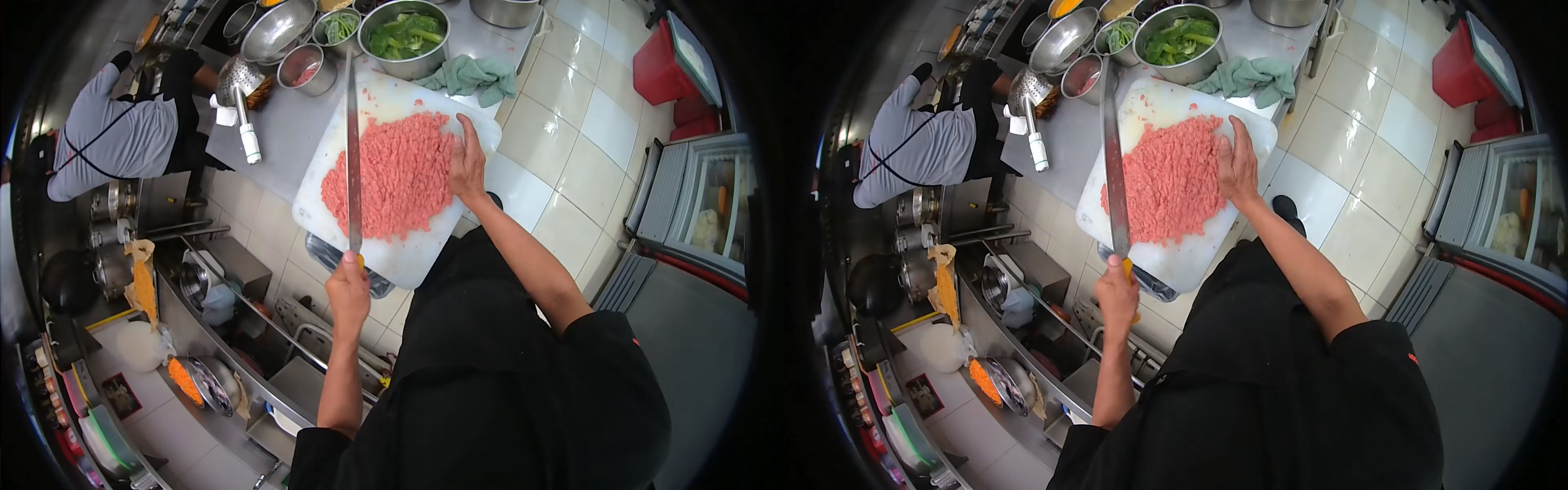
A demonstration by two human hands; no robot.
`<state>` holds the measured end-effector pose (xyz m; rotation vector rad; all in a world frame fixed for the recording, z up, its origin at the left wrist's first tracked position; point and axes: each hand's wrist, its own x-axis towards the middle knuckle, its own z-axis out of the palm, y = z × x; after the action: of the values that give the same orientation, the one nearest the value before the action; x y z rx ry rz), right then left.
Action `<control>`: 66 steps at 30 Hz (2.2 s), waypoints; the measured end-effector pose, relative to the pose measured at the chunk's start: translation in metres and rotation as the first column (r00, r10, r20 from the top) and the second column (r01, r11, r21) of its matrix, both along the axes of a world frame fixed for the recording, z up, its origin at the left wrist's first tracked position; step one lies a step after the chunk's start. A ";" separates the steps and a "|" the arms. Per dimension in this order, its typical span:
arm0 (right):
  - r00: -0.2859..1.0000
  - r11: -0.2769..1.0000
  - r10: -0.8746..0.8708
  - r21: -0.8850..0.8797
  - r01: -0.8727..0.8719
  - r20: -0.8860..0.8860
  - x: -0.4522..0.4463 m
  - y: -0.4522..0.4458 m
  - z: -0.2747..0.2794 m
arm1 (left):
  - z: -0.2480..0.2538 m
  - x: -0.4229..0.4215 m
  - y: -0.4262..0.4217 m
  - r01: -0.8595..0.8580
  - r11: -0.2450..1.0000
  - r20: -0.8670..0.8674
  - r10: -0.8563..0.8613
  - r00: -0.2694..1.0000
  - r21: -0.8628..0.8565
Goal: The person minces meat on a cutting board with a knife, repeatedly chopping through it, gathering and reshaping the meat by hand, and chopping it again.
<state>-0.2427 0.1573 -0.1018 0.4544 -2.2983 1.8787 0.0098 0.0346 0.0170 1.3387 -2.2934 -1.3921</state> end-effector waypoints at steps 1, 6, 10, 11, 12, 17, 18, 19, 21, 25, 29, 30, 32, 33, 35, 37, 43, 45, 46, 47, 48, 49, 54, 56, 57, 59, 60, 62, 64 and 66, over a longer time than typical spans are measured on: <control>1.000 1.000 -0.001 0.014 0.001 -0.002 -0.002 -0.001 0.001 | -0.024 0.005 0.001 -0.043 0.999 -0.136 0.044 0.990 0.007; 0.999 1.000 -0.017 0.013 0.018 -0.046 -0.013 -0.002 -0.005 | -0.014 -0.004 -0.017 0.106 0.987 0.399 -0.145 0.905 0.118; 1.000 1.000 0.004 -0.008 -0.004 -0.005 0.001 -0.001 0.002 | 0.031 -0.002 0.001 0.077 0.997 0.129 -0.081 0.988 0.031; 1.000 1.000 0.001 -0.004 -0.001 -0.010 -0.002 -0.001 0.003 | 0.014 0.001 0.008 0.104 0.994 0.072 -0.102 0.992 -0.015; 1.000 1.000 -0.001 0.003 0.001 -0.006 -0.003 0.000 0.004 | -0.018 0.010 0.013 0.123 0.990 0.013 -0.122 0.992 -0.065; 1.000 1.000 -0.008 -0.013 0.007 -0.015 -0.006 -0.002 -0.011 | -0.024 -0.001 0.000 0.213 0.976 0.366 -0.217 0.905 0.053; 1.000 1.000 -0.004 -0.014 0.004 -0.005 0.000 0.002 -0.008 | -0.004 -0.002 0.005 0.199 0.980 0.321 -0.195 0.927 0.022; 1.000 1.000 0.000 -0.023 0.001 0.003 -0.001 0.003 0.001 | 0.023 -0.006 0.013 0.170 0.985 0.255 -0.169 0.952 0.020; 1.000 0.999 -0.007 -0.035 0.007 0.014 0.002 0.001 0.002 | 0.030 -0.003 0.021 0.110 0.994 0.066 -0.110 0.992 0.010; 1.000 0.999 -0.012 -0.040 0.012 0.003 -0.003 -0.001 -0.006 | -0.053 0.007 0.009 0.352 0.906 0.230 -0.300 0.926 -0.236; 0.998 0.999 -0.025 -0.039 0.023 -0.049 -0.005 0.003 -0.007 | 0.005 -0.010 0.010 0.290 0.954 0.320 -0.253 0.913 -0.074; 1.000 0.997 -0.005 -0.075 0.005 0.006 -0.004 0.003 0.002 | 0.020 -0.008 0.012 0.248 0.968 0.316 -0.224 0.922 -0.037; 1.000 0.998 -0.015 -0.056 0.015 -0.003 -0.001 0.001 0.001 | 0.017 0.000 0.015 0.149 0.988 0.124 -0.152 0.980 0.034; 1.000 0.999 -0.020 -0.045 0.019 -0.017 -0.003 0.001 0.001 | 0.012 0.001 0.020 0.105 0.991 0.019 -0.107 0.994 0.077; 1.000 0.999 -0.027 -0.041 0.026 -0.007 -0.004 0.001 -0.002 | -0.043 0.009 0.013 0.157 0.985 0.033 -0.156 0.987 -0.070; 1.000 0.998 -0.026 -0.057 0.025 -0.014 -0.003 -0.003 -0.008 | -0.072 0.009 -0.003 0.346 0.911 0.294 -0.275 0.915 -0.225; 1.000 0.999 -0.002 -0.053 0.002 0.015 -0.002 0.002 0.004 | 0.023 -0.006 0.020 0.090 0.996 0.046 -0.090 0.995 -0.001; 1.000 0.999 -0.021 -0.032 0.021 -0.002 -0.005 0.000 -0.004 | -0.017 0.001 0.024 0.016 1.000 -0.197 -0.015 0.980 0.002; 1.000 0.999 -0.017 -0.040 0.018 0.015 -0.005 0.000 -0.006 | -0.049 0.012 0.014 0.128 0.984 -0.043 -0.134 0.990 -0.123; 0.999 0.999 -0.014 -0.047 0.016 0.033 -0.005 -0.002 -0.008 | -0.051 0.012 0.007 0.172 0.977 0.088 -0.162 0.983 -0.128; 1.000 0.999 -0.009 -0.036 0.009 0.020 -0.005 -0.003 -0.008 | -0.053 0.012 0.002 0.216 0.969 0.217 -0.187 0.958 -0.119; 1.000 1.000 -0.004 -0.021 0.004 0.000 -0.007 -0.002 -0.008 | -0.040 -0.002 0.000 0.259 0.961 0.336 -0.212 0.918 -0.100; 0.999 1.000 0.023 0.000 -0.023 0.032 -0.004 -0.001 0.004 | 0.040 -0.008 0.024 0.091 0.993 0.106 -0.082 0.991 -0.080; 0.999 0.999 0.025 0.020 -0.026 0.035 -0.003 -0.001 0.007 | -0.016 0.001 0.023 0.115 0.984 0.075 -0.105 0.992 -0.139; 0.999 0.999 0.034 0.020 -0.034 0.014 -0.004 0.000 0.005 | -0.045 0.006 0.023 0.121 0.978 0.061 -0.112 0.992 -0.170; 0.999 0.999 0.046 0.020 -0.045 -0.021 -0.007 0.002 -0.001 | -0.050 0.003 0.016 0.216 0.967 0.331 -0.162 0.930 -0.133; 0.997 0.998 0.063 0.000 -0.063 -0.038 -0.014 0.000 0.001 | -0.035 -0.003 0.013 0.184 0.980 0.333 -0.149 0.931 -0.076; 0.995 0.995 0.100 -0.015 -0.100 -0.024 -0.009 0.009 0.002 | -0.001 -0.007 0.014 0.164 0.986 0.331 -0.141 0.933 -0.042; 0.993 0.994 0.105 -0.049 -0.103 0.055 -0.007 0.009 0.005 | 0.030 -0.017 0.026 0.058 0.997 0.137 -0.052 0.989 -0.044; 0.989 0.992 0.096 -0.090 -0.087 0.109 -0.011 0.005 0.009 | 0.003 -0.012 0.037 0.004 0.997 0.026 -0.002 1.000 -0.073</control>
<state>-0.2534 0.1628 -0.0932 0.4613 -2.2918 2.0885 -0.0022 0.0713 0.0204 1.3404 -2.3397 -1.2863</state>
